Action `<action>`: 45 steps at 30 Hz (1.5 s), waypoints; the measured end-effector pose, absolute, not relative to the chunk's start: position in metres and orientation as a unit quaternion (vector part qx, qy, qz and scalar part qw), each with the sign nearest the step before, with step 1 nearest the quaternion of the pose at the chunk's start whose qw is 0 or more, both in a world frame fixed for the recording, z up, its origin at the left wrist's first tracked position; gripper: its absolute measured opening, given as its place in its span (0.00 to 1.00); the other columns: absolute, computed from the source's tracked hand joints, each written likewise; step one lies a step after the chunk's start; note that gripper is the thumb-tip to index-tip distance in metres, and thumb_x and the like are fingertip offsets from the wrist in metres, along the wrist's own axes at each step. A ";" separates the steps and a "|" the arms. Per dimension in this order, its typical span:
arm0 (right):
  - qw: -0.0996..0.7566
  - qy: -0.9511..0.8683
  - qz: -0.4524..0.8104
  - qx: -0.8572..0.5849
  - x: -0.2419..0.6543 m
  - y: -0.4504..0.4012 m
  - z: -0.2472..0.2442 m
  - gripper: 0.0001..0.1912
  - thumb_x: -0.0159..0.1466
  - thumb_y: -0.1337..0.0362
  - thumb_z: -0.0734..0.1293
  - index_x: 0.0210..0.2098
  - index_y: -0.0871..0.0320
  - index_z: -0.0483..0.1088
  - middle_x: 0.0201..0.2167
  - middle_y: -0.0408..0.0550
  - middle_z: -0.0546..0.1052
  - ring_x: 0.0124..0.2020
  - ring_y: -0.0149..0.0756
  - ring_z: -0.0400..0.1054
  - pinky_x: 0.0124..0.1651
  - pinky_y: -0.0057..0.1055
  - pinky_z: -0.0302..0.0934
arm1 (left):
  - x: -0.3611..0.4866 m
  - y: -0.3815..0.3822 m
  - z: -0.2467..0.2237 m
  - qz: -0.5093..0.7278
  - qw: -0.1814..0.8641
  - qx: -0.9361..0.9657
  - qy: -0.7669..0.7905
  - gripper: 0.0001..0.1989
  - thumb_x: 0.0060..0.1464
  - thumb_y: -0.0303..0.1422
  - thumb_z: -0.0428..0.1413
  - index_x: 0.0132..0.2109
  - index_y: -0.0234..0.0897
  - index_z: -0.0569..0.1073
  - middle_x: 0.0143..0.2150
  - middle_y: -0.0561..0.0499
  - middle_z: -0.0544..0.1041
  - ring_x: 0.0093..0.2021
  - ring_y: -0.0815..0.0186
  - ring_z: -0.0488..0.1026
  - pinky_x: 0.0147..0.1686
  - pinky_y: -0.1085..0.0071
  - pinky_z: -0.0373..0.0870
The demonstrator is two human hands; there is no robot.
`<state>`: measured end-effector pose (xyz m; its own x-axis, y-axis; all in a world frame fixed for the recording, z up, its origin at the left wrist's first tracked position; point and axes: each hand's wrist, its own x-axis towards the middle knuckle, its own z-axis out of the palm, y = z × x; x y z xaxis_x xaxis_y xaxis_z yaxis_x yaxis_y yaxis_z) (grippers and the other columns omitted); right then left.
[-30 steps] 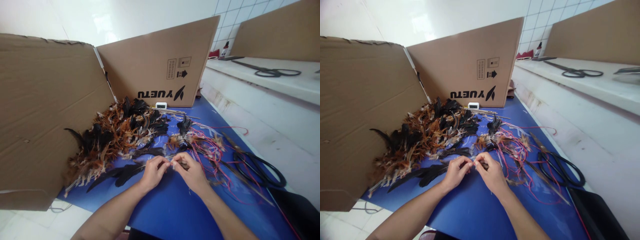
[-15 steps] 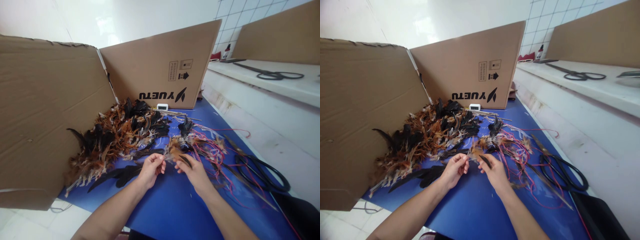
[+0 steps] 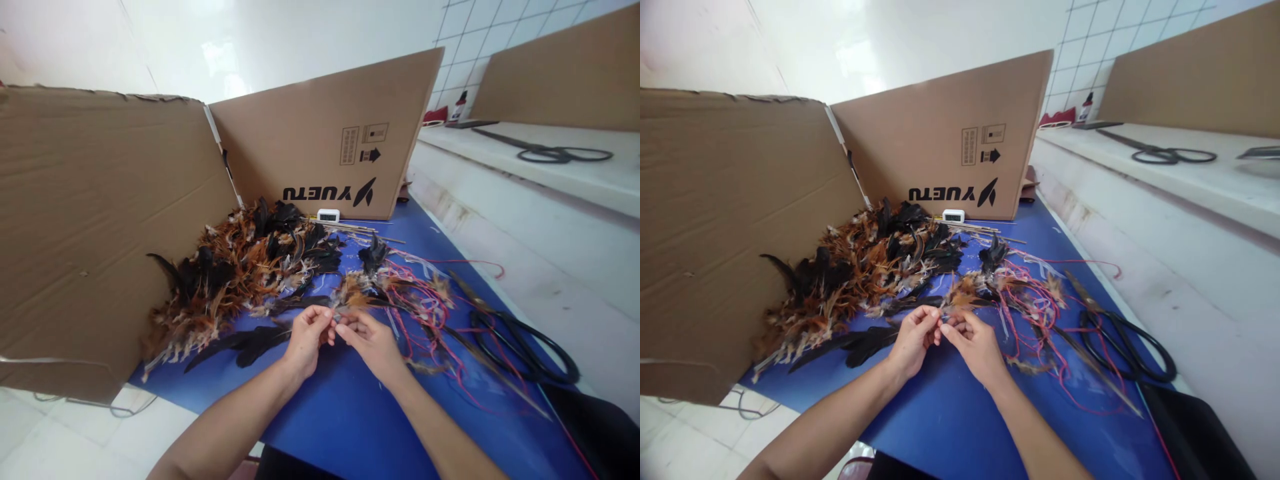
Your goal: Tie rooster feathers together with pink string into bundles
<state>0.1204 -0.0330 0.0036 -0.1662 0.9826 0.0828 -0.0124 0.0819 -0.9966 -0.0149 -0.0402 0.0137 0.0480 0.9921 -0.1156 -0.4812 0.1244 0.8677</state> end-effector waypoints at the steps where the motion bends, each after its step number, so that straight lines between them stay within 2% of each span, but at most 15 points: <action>1: 0.486 -0.556 0.520 -0.429 0.120 -0.033 0.004 0.15 0.53 0.56 0.70 0.36 0.59 0.71 0.29 0.46 0.75 0.29 0.33 0.70 0.33 0.29 0.66 | -0.012 -0.042 0.013 0.575 0.630 0.342 0.394 0.12 0.48 0.37 0.60 0.32 0.31 0.69 0.23 0.54 0.69 0.20 0.76 0.64 0.21 0.78 0.63; 5: 0.501 -0.557 0.490 -0.445 0.122 -0.034 0.006 0.15 0.55 0.54 0.68 0.33 0.60 0.72 0.26 0.47 0.76 0.26 0.34 0.69 0.31 0.30 0.65 | -0.006 -0.045 0.012 0.577 0.579 0.391 0.423 0.14 0.49 0.39 0.59 0.31 0.31 0.69 0.22 0.54 0.69 0.20 0.75 0.64 0.20 0.77 0.63; 10: 0.497 -0.557 0.445 -0.494 0.126 -0.034 0.009 0.17 0.54 0.53 0.68 0.19 0.60 0.69 0.17 0.44 0.70 0.21 0.31 0.63 0.26 0.27 0.59 | -0.005 -0.042 0.012 0.565 0.560 0.425 0.432 0.14 0.49 0.40 0.59 0.31 0.31 0.70 0.23 0.54 0.70 0.19 0.74 0.65 0.20 0.77 0.64; 19: 0.477 -0.570 0.443 -0.501 0.130 -0.033 0.011 0.19 0.55 0.53 0.67 0.16 0.60 0.68 0.17 0.46 0.71 0.21 0.31 0.64 0.26 0.28 0.59 | -0.010 -0.044 0.013 0.553 0.549 0.463 0.422 0.13 0.50 0.39 0.58 0.32 0.31 0.71 0.23 0.53 0.72 0.20 0.73 0.67 0.22 0.76 0.66; 23: 0.477 -0.574 0.436 -0.503 0.130 -0.035 0.010 0.14 0.54 0.55 0.68 0.20 0.60 0.71 0.15 0.43 0.70 0.19 0.30 0.63 0.24 0.27 0.59 | -0.011 -0.044 0.014 0.565 0.554 0.445 0.420 0.13 0.49 0.40 0.58 0.32 0.31 0.72 0.24 0.53 0.72 0.20 0.73 0.67 0.21 0.76 0.66; 27: 0.497 -0.589 0.421 -0.479 0.127 -0.037 0.004 0.10 0.54 0.58 0.69 0.30 0.58 0.75 0.25 0.46 0.76 0.25 0.33 0.69 0.30 0.30 0.64 | -0.011 -0.042 0.015 0.574 0.551 0.429 0.429 0.14 0.48 0.41 0.59 0.30 0.32 0.71 0.21 0.54 0.71 0.19 0.74 0.67 0.21 0.76 0.66; 30: 0.524 -0.575 0.401 -0.485 0.125 -0.039 0.006 0.09 0.52 0.58 0.70 0.27 0.58 0.74 0.26 0.46 0.76 0.28 0.34 0.70 0.33 0.31 0.66 | -0.010 -0.043 0.014 0.566 0.541 0.440 0.439 0.14 0.48 0.40 0.59 0.30 0.32 0.71 0.20 0.54 0.70 0.18 0.74 0.66 0.21 0.76 0.65; 35: 0.542 -0.518 0.423 -0.509 0.123 -0.040 0.020 0.10 0.51 0.59 0.71 0.23 0.59 0.70 0.19 0.43 0.73 0.22 0.30 0.67 0.28 0.28 0.64 | -0.009 -0.047 0.012 0.535 0.533 0.482 0.443 0.14 0.49 0.41 0.58 0.31 0.32 0.72 0.20 0.53 0.71 0.20 0.73 0.67 0.23 0.76 0.67; 45: 0.518 -0.502 0.526 -0.450 0.134 -0.034 0.013 0.12 0.51 0.59 0.72 0.23 0.59 0.68 0.18 0.43 0.72 0.21 0.30 0.66 0.28 0.29 0.62 | -0.016 -0.046 0.021 0.510 0.600 0.460 0.410 0.15 0.47 0.42 0.60 0.30 0.31 0.73 0.19 0.52 0.70 0.19 0.72 0.66 0.22 0.74 0.66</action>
<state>0.1342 -0.0336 0.0129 -0.0572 0.9973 0.0460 -0.0939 0.0405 -0.9948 -0.0161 -0.0458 0.0214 0.1433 0.9894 -0.0227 -0.2363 0.0565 0.9700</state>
